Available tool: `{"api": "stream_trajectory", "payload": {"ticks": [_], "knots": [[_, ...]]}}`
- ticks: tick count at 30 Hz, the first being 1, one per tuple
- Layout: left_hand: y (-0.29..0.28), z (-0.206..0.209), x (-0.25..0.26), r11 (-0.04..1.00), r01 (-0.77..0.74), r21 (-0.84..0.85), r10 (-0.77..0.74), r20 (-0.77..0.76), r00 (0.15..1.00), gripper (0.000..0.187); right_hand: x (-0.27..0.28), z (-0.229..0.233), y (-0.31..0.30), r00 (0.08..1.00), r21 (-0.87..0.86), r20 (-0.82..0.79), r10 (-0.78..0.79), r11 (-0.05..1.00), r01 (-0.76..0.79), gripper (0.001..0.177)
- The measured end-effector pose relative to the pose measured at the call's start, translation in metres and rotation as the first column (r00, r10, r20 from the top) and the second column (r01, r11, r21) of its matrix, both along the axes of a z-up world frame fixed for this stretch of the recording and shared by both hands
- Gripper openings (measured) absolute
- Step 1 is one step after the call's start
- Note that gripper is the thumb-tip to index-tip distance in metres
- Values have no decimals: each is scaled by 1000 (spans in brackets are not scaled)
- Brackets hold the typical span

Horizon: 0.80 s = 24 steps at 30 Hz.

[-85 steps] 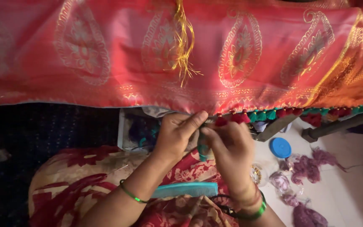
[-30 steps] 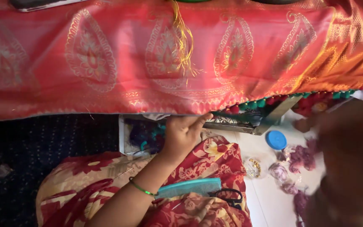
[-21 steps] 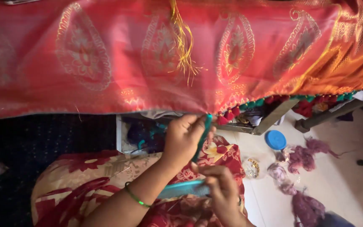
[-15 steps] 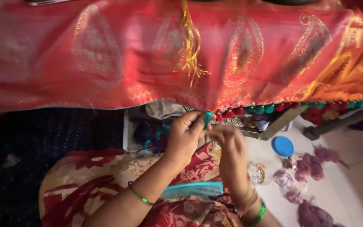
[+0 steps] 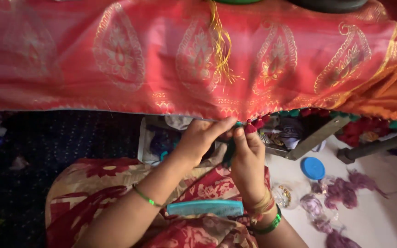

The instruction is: Sewing and tying decorative tassels onto a large red and orange fabric.

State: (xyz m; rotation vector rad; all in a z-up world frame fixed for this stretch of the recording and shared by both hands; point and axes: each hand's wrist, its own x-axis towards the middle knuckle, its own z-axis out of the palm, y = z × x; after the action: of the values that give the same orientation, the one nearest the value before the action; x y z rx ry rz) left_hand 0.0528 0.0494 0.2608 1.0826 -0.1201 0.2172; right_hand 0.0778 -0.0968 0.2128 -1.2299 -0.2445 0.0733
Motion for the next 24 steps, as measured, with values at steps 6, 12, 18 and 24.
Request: {"api": "stream_trajectory", "payload": {"ticks": [6,12,18,24], "knots": [[0,30,3,994,72,79,-46,-289,956,17,-25,43,-2,973,50,-115,198,980,-193,34],[3,14,10,983,-37,181,41,-21,999,12,-28,36,-36,924,72,-228,307,952,-299,36],[1,4,10,986,-50,157,52,-8,999,17,-31,33,-42,940,48,-200,278,961,-274,35],[15,-46,13,812,-260,522,31,407,913,20,-40,45,-40,909,130,-198,366,929,-346,35]]}}
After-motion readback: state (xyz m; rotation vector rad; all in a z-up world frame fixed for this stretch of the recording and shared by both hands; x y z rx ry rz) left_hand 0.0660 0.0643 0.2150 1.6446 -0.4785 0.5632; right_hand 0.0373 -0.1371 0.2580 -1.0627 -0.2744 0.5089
